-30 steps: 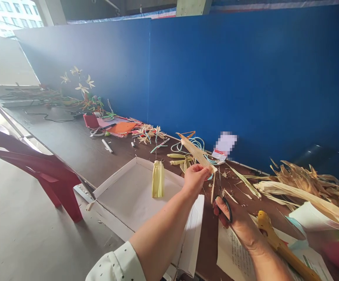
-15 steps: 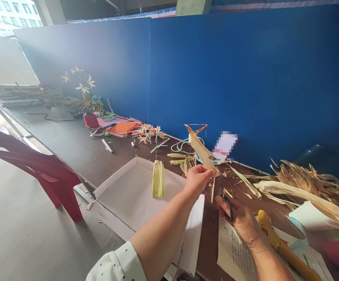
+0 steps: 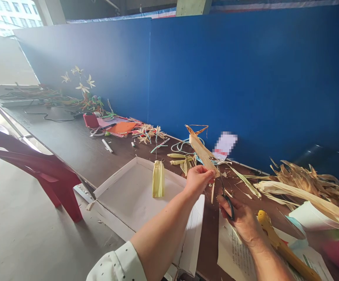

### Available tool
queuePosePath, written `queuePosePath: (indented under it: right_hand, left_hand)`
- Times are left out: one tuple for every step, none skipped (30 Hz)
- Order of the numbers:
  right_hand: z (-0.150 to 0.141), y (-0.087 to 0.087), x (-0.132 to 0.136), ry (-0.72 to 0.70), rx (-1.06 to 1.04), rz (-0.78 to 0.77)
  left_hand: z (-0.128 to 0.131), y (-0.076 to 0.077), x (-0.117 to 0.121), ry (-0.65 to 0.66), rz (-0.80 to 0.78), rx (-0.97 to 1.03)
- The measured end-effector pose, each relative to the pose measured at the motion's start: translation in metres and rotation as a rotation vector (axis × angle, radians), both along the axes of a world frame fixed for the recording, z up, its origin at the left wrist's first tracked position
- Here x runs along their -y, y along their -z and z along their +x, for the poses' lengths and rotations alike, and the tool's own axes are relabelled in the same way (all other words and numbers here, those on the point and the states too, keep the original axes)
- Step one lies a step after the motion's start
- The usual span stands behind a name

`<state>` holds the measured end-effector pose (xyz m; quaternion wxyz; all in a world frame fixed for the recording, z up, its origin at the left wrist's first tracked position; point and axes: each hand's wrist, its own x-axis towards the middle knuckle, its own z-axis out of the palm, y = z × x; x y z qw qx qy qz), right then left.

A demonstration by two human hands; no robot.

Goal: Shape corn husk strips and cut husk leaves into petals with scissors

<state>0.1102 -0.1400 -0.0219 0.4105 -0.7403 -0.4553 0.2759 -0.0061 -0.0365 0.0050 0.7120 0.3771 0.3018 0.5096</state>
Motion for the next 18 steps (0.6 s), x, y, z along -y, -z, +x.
queuePosePath:
  right_hand:
    - [0.0006,0.0000,-0.0002,-0.005,-0.004,0.000]
    - [0.0013,-0.0004,-0.0004,-0.016,-0.009,-0.004]
    - [0.0021,-0.0010,-0.0007,-0.031,-0.014,-0.014]
    - [0.0027,-0.0017,-0.0009,-0.045,-0.017,-0.028]
    - [0.0032,-0.0023,-0.0010,-0.057,-0.018,-0.042]
    - [0.0035,-0.0026,-0.0011,-0.065,-0.020,-0.051]
    - [0.0037,-0.0026,-0.0012,-0.068,-0.027,-0.051]
    - [0.0038,-0.0022,-0.0013,-0.068,-0.038,-0.047]
    - [0.0039,-0.0014,-0.0014,-0.066,-0.054,-0.039]
    - [0.0039,-0.0004,-0.0014,-0.065,-0.075,-0.029]
    - [0.0040,0.0008,-0.0015,-0.065,-0.095,-0.017]
    - [0.0041,0.0019,-0.0015,-0.065,-0.108,-0.007]
    - [0.0041,0.0028,-0.0015,-0.067,-0.115,-0.002]
    - [0.0041,0.0033,-0.0015,-0.071,-0.118,0.000]
    - [0.0040,0.0035,-0.0014,-0.077,-0.117,-0.001]
    - [0.0036,0.0032,-0.0013,-0.087,-0.110,0.000]
    - [0.0030,0.0025,-0.0011,-0.098,-0.092,0.007]
    - [0.0023,0.0016,-0.0009,-0.109,-0.066,0.022]
  left_hand:
    - [-0.0003,-0.0004,0.0001,0.000,0.000,0.001]
    - [-0.0006,-0.0008,0.0002,-0.002,0.000,0.000]
    - [-0.0009,-0.0011,0.0004,-0.005,-0.001,-0.004]
    - [-0.0011,-0.0014,0.0004,-0.008,-0.002,-0.010]
    - [-0.0011,-0.0016,0.0005,-0.011,-0.004,-0.013]
    - [-0.0011,-0.0017,0.0005,-0.012,-0.007,-0.014]
    - [-0.0009,-0.0017,0.0005,-0.012,-0.011,-0.010]
    - [-0.0007,-0.0016,0.0004,-0.010,-0.014,-0.004]
    - [-0.0005,-0.0015,0.0004,-0.008,-0.016,0.003]
    - [-0.0004,-0.0013,0.0003,-0.007,-0.016,0.010]
    - [-0.0003,-0.0011,0.0002,-0.006,-0.014,0.015]
    - [-0.0004,-0.0009,0.0001,-0.006,-0.011,0.020]
    - [-0.0005,-0.0007,-0.0001,-0.007,-0.007,0.025]
    - [-0.0007,-0.0006,-0.0002,-0.009,-0.003,0.030]
    - [-0.0010,-0.0005,-0.0005,-0.011,0.001,0.035]
    - [-0.0012,-0.0004,-0.0008,-0.014,0.005,0.039]
    - [-0.0014,-0.0002,-0.0012,-0.017,0.009,0.040]
    - [-0.0014,0.0002,-0.0016,-0.020,0.014,0.039]
